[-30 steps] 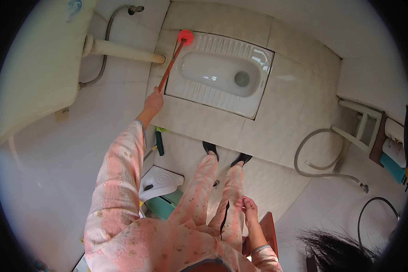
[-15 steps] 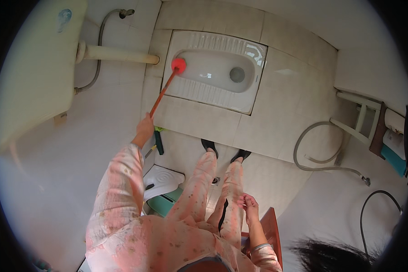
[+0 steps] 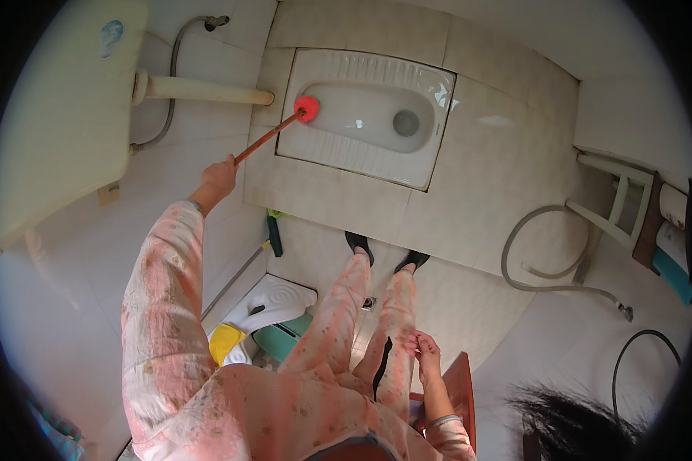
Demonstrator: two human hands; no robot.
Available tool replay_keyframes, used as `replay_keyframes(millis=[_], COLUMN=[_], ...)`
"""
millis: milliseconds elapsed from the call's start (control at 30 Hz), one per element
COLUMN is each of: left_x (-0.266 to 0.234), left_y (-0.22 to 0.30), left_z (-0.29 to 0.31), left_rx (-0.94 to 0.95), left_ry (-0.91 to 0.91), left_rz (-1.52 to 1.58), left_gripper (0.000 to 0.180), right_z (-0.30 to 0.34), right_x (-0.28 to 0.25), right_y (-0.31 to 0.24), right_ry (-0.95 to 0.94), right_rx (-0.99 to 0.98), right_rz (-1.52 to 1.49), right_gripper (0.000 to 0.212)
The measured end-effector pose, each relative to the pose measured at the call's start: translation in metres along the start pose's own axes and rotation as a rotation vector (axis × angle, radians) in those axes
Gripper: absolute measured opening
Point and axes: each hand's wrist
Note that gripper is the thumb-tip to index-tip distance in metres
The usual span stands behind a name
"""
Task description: The person sprays water on a squat toilet and the surrounding floor with a hose, applies cleaning liquid from a bottle, uses a plunger on the toilet, and scrubs the floor using a long-handled squeegee.
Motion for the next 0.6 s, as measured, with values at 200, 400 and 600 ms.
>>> replay_keyframes(millis=[200,400,600], left_x=[0.033,0.107,0.009], left_y=[0.186,0.134,0.07], left_z=[0.053,0.034,0.05], left_rx=[0.155,0.124,-0.154], left_ry=[-0.488,-0.155,-0.228], left_rz=[0.643,0.407,0.349], left_gripper=[0.04,0.036,0.033], right_z=[0.004,0.011,-0.006], right_x=[-0.007,-0.012,-0.032], right_y=[0.006,-0.009,0.003], right_ry=[0.022,-0.036,-0.016], right_rx=[0.039,-0.015,-0.017], right_rz=[-0.121,-0.129,-0.142], right_gripper=[0.024,0.024,0.026])
Point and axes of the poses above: each hand's wrist, its own z-axis away from the middle knuckle, its own x-axis out of the palm, y = z × x, and after that the axes turned 5 degrees about -y, right-handed
